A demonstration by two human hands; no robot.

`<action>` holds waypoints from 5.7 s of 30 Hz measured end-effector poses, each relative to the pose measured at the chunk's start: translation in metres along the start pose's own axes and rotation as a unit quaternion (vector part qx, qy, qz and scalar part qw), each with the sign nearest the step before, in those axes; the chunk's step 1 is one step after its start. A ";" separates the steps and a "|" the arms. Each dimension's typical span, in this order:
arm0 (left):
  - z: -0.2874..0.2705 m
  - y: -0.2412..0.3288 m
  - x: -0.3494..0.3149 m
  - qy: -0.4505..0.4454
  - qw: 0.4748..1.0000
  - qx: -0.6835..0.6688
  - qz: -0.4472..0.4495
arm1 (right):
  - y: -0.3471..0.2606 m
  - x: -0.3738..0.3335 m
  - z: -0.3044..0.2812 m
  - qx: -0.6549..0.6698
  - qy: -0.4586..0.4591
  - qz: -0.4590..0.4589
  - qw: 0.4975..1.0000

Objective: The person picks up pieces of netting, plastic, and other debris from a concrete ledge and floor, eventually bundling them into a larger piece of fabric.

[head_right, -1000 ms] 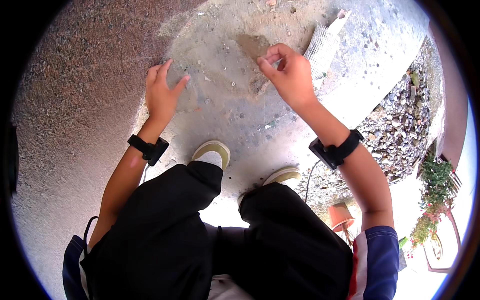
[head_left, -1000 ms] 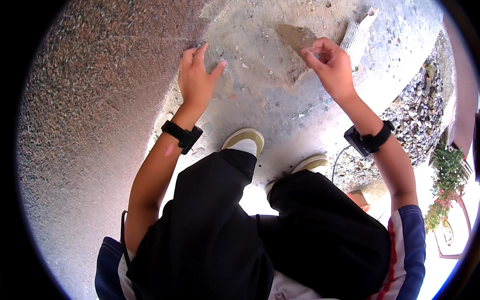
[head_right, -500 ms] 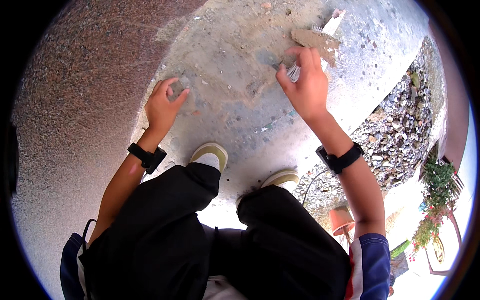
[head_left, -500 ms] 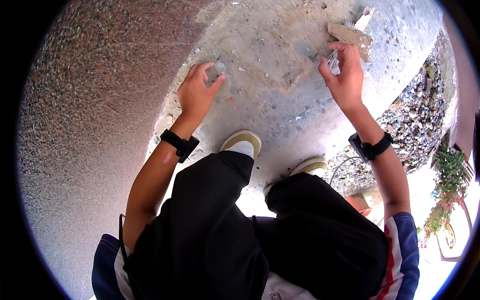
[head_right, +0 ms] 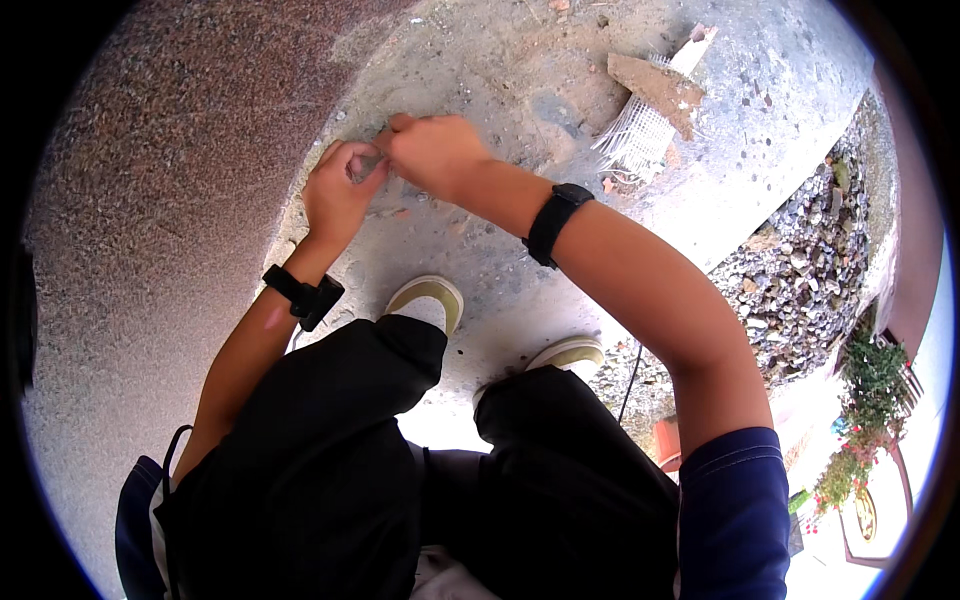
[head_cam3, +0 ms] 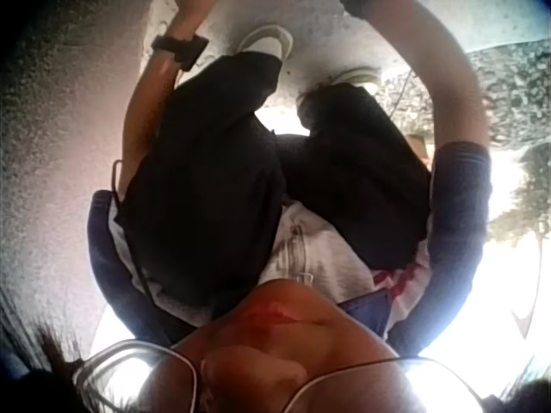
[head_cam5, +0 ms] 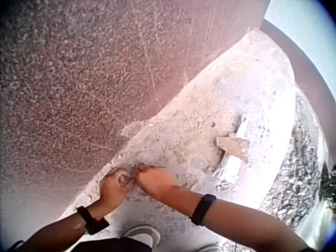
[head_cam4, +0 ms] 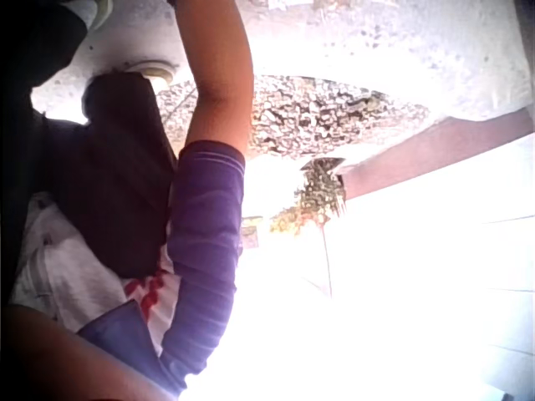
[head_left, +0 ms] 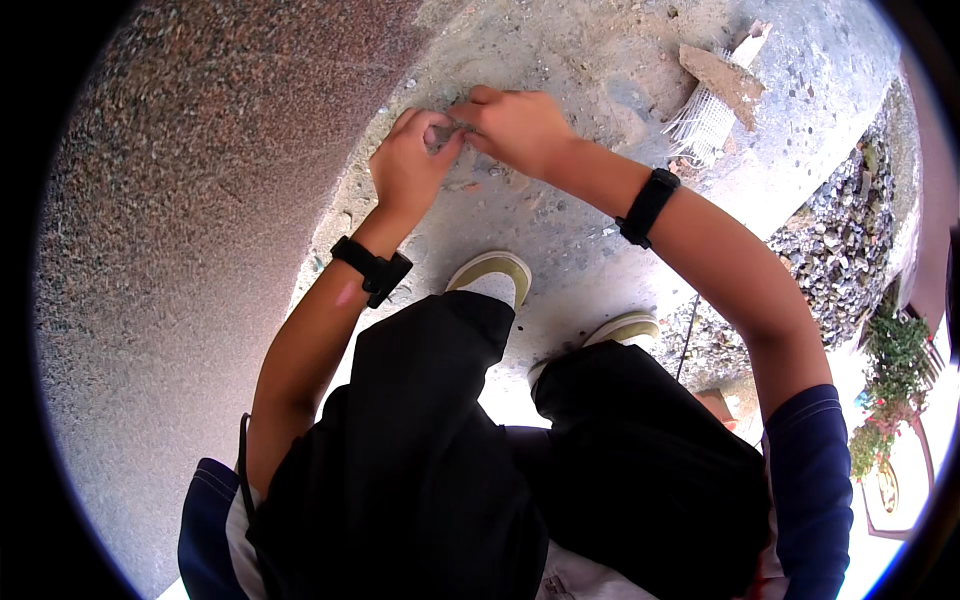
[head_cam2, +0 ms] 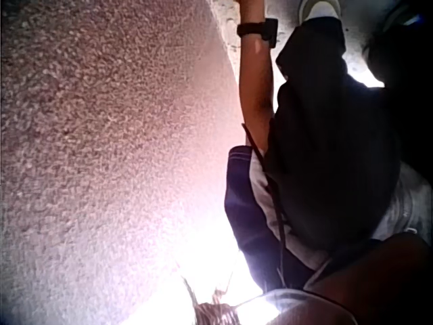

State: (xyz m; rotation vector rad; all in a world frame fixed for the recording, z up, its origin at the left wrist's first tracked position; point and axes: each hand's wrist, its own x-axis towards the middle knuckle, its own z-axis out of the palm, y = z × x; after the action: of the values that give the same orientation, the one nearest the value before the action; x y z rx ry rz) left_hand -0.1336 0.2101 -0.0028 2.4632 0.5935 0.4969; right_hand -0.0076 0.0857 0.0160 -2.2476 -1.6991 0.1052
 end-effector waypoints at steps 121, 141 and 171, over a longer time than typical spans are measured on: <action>0.004 0.033 -0.041 -0.065 0.965 -0.011 0.255 | 0.003 -0.080 -0.016 0.075 -0.059 -0.048 0.994; 0.166 0.316 0.141 0.023 0.948 -0.107 0.298 | 0.220 -0.175 -0.160 0.084 0.371 0.366 0.850; 0.139 0.315 0.181 -0.135 0.951 -0.178 0.215 | 0.225 -0.199 -0.183 0.684 0.405 0.245 0.555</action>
State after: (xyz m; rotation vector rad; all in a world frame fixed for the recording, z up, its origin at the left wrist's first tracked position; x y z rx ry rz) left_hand 0.1773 0.0067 0.1139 2.2470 -0.1450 0.3788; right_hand 0.1877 -0.1952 0.0959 -1.0232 -0.0997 0.3106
